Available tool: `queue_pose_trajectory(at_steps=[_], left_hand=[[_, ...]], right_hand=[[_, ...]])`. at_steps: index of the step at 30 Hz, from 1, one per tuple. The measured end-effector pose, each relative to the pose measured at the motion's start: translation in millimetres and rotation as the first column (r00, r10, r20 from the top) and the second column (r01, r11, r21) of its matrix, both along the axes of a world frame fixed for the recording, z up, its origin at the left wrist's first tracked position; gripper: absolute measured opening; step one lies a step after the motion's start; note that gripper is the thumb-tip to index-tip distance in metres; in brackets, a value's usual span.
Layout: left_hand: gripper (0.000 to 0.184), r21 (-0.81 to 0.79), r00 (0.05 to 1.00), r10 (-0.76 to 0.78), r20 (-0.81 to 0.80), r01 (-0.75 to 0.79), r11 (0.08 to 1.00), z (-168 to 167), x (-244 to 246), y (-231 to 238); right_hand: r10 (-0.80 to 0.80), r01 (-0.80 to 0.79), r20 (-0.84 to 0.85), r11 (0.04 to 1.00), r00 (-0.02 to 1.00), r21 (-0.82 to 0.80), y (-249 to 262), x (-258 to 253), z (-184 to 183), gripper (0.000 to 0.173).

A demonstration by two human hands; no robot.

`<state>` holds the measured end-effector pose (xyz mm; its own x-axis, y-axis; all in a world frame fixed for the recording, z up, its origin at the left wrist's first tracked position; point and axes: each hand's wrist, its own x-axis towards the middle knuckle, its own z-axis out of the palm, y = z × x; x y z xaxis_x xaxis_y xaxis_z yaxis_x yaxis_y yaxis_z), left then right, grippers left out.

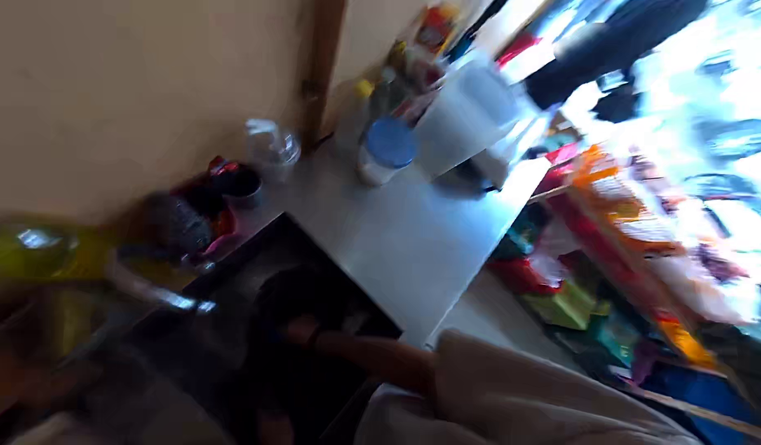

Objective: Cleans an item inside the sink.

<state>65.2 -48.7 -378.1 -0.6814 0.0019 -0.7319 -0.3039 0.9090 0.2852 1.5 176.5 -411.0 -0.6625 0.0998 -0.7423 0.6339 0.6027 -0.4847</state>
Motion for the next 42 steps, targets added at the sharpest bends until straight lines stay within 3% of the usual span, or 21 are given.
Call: queue_pose_trajectory(at_steps=[2,4,6,8,10,12,14,17,20,23,25,27,29,30,32,35,37,38,40,41,42], left_hand=[[0.054,-0.019,0.997,0.059,0.058,-0.058,0.998,24,-3,6],[0.055,-0.038,0.994,0.102,0.041,-0.101,0.994,35,-3,10],[0.06,-0.083,0.996,0.088,0.034,-0.085,0.993,43,0,13],[0.068,-0.204,0.998,0.017,0.054,-0.006,0.979,38,-9,29],[0.081,-0.359,0.992,-0.125,-0.022,0.109,0.927,33,-17,51],[0.081,-0.389,0.935,-0.293,-0.197,0.2,0.899,8,-37,76],[0.073,-0.313,0.895,-0.364,-0.259,0.279,0.908,-42,-53,92],[0.112,-0.264,0.94,-0.33,-0.091,0.297,0.918,-107,-60,100],[0.126,-0.283,0.951,-0.305,-0.055,0.278,0.918,-113,-60,113],[0.138,-0.298,0.961,-0.271,-0.05,0.244,0.923,-121,-52,104],[0.135,-0.317,0.962,-0.253,-0.107,0.208,0.925,-131,-52,104],[0.1,-0.279,0.949,-0.222,-0.222,0.157,0.948,-138,-37,95],[0.076,-0.165,0.947,-0.084,-0.309,0.034,0.986,-137,-29,91],[0.09,-0.215,0.956,-0.105,-0.274,0.046,0.976,-135,-33,93],[0.144,-0.307,0.954,-0.145,-0.263,0.06,0.95,-136,-49,100],[0.165,-0.296,0.959,-0.17,-0.225,0.099,0.95,-142,-39,96],[0.155,-0.272,0.952,-0.225,-0.207,0.165,0.948,-143,-42,94],[0.14,-0.257,0.948,-0.247,-0.199,0.193,0.947,-141,-40,92],[0.081,-0.193,0.954,-0.216,-0.209,0.176,0.965,-132,-34,91],[0.069,-0.167,0.966,-0.182,-0.184,0.152,0.974,-125,-35,90],[0.078,-0.181,0.959,-0.194,-0.206,0.158,0.971,-126,-38,89]], right_hand=[[-0.163,0.159,0.048,0.984,0.985,0.08,33,-4,-2,0.056],[-0.312,0.321,-0.079,0.933,0.947,0.165,50,-28,-32,0.055],[-0.413,0.453,-0.214,0.87,0.885,0.196,30,-36,-57,0.052],[-0.338,0.374,-0.213,0.913,0.917,0.16,10,-46,-63,0.049],[-0.1,0.1,-0.083,0.995,0.992,0.001,-3,-38,-55,0.049],[-0.026,0.027,0.02,0.997,0.999,-0.069,-11,-21,-44,0.051],[-0.125,0.124,0.046,0.992,0.991,0.032,-10,-5,-31,0.052],[-0.123,0.118,0.034,0.984,0.992,0.133,9,-14,-46,0.053],[-0.246,0.272,-0.126,0.924,0.961,0.269,56,-44,-50,0.051],[-0.463,0.478,-0.13,0.811,0.877,0.338,63,-73,-43,0.054],[-0.331,0.367,-0.179,0.899,0.926,0.239,19,-66,-38,0.049],[-0.04,0.053,-0.131,0.994,0.991,0.095,-39,-54,-35,0.044],[0.28,-0.279,-0.119,0.96,0.952,0.028,-68,-64,-40,0.041],[0.365,-0.363,-0.143,0.931,0.92,0.042,-63,-72,-43,0.039],[0.337,-0.318,-0.173,0.939,0.926,0.128,-18,-92,-50,0.04],[0.1,-0.087,-0.023,0.942,0.995,0.323,39,-94,-41,0.049],[0.047,-0.016,-0.08,0.935,0.996,0.353,13,-80,-27,0.043],[0.109,-0.073,-0.108,0.953,0.988,0.295,-17,-68,-21,0.039],[0.353,-0.314,-0.223,0.93,0.909,0.193,-75,-64,-38,0.033],[0.438,-0.414,-0.232,0.898,0.868,0.147,-90,-72,-45,0.034],[0.473,-0.458,-0.22,0.881,0.853,0.12,-89,-84,-45,0.035]])
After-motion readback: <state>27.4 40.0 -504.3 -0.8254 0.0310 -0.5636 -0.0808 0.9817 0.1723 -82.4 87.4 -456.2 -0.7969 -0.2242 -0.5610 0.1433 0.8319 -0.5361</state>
